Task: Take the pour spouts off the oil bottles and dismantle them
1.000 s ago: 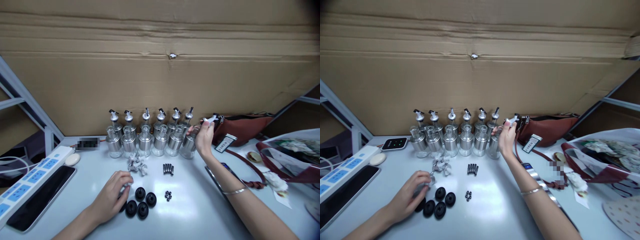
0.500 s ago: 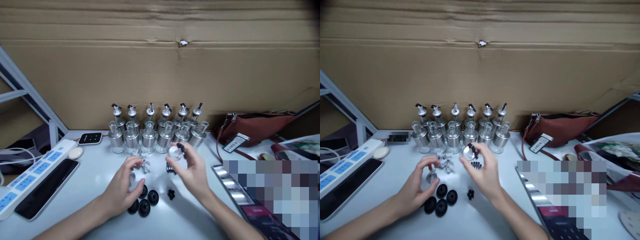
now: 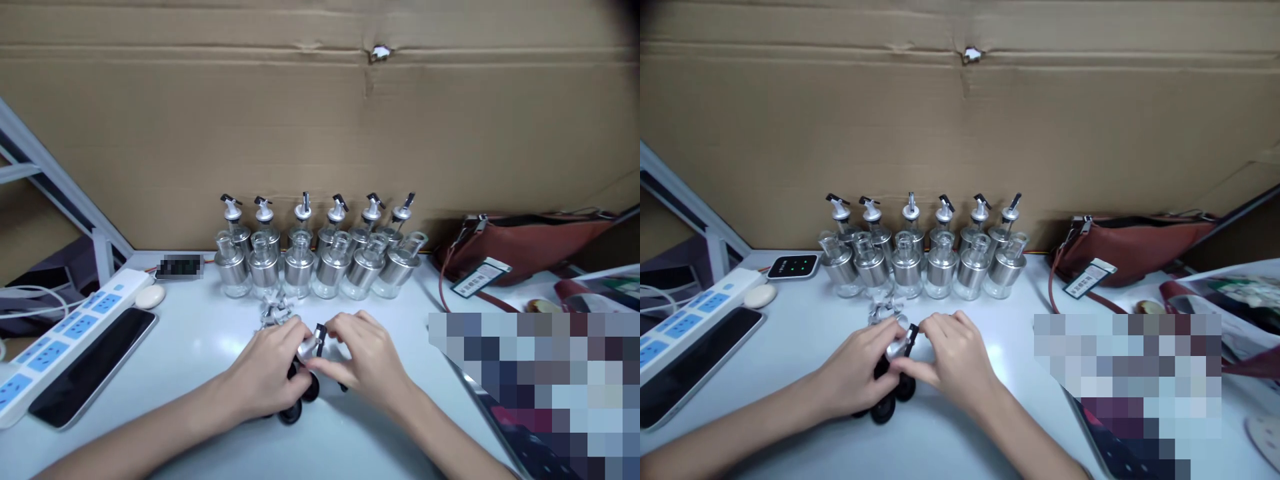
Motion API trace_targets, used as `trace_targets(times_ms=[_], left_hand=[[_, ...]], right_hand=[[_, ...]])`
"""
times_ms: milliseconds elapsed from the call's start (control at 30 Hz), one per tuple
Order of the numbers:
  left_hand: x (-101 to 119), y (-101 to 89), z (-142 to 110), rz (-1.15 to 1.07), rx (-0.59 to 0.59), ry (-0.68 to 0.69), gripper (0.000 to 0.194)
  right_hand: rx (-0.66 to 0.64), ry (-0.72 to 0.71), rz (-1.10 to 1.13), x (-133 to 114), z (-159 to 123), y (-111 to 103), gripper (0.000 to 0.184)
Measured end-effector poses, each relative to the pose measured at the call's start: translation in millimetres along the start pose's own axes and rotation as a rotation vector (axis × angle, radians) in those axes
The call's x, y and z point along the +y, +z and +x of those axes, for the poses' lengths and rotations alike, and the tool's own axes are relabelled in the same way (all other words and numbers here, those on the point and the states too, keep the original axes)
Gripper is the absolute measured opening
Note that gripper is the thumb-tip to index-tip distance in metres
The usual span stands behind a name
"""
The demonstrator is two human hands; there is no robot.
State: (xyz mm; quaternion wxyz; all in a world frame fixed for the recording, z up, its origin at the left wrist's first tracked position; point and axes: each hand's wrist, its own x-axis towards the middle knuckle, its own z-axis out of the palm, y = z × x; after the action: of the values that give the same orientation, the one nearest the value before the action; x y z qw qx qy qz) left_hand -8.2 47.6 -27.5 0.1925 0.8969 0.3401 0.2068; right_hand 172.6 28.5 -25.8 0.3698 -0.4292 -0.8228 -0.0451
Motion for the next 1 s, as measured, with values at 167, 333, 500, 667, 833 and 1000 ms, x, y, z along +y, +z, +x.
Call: trace_targets(times_ms=[167,333,500,667,833,1000], left_hand=[[-1.6,1.1,0.6,0.041,-0.037,0.027,0.019],[1.0,1.3,-0.7,0.003,0.059,0.128,0.014],[6.0,5.0,-3.5,-0.085,0.067,0.061,0.013],[8.1,-5.7,-4.9,-0.161,0.075,0.098,0.013],[6.4,-17.3,-3.1,-0.049,0.181,0.227,0.010],[-0.9,-17.1,2.9,-0.027,0.130,0.127,0.008]], right_hand=[[-0.021,-0.198,-0.160,1.0,-0.3,-1.3,0.043],[0.011,-0.156,-0.148,0.0,1.1,-5.6,0.052],[-0.065,-0.296,-0.102,-5.2,-0.8,-0.4,0.050],[-0.026,-0.116,0.162,0.2,-5.5,1.6,0.047],[-0.116,0.480,0.215,47.2,-4.1,-25.9,0.041],[-0.365,0.552,0.221,73.2,-9.6,-32.9,0.037]])
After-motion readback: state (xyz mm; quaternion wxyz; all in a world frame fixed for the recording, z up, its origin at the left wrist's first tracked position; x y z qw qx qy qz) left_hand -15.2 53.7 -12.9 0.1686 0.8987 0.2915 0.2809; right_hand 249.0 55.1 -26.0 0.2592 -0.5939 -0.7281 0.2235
